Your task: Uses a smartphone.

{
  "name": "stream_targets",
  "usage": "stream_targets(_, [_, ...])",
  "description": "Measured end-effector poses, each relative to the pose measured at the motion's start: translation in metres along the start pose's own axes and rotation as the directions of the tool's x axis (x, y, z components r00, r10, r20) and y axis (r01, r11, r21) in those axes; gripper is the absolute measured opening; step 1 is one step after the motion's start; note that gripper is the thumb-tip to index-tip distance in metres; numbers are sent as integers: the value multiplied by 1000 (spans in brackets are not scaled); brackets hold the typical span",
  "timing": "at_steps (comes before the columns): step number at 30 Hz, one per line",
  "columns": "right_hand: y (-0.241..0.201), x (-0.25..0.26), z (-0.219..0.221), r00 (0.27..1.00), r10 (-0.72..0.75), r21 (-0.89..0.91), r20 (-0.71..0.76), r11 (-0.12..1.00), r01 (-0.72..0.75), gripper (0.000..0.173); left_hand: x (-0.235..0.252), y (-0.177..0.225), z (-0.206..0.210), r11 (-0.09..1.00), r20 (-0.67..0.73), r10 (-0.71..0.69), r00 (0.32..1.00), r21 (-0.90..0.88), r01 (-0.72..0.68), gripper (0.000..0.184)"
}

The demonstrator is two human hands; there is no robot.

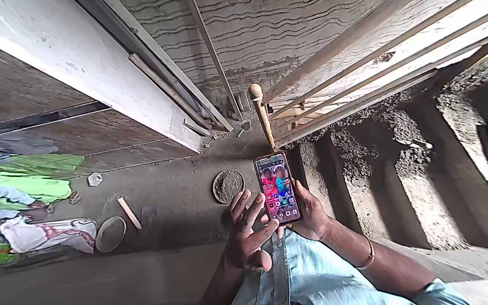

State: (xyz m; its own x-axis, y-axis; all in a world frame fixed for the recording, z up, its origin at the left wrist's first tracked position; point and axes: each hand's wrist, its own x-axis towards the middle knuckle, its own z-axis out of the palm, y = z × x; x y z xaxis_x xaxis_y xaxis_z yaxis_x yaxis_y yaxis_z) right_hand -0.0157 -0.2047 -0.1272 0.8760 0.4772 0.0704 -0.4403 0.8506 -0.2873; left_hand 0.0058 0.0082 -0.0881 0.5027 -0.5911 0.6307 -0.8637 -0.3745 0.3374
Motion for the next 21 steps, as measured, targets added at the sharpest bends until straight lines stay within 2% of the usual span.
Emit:
stream_targets(11, [-2, 1, -1, 1000, -5, 1, 21, 1000, 5, 67, 5, -9, -4, 995, -30, 1, 1000, 102, 2, 76])
stream_targets(21, [-3, 0, -3, 1000, -20, -15, 11, 1000, 20, 68, 8, -11, -1, 993, -39, -3, 999, 119, 8, 73])
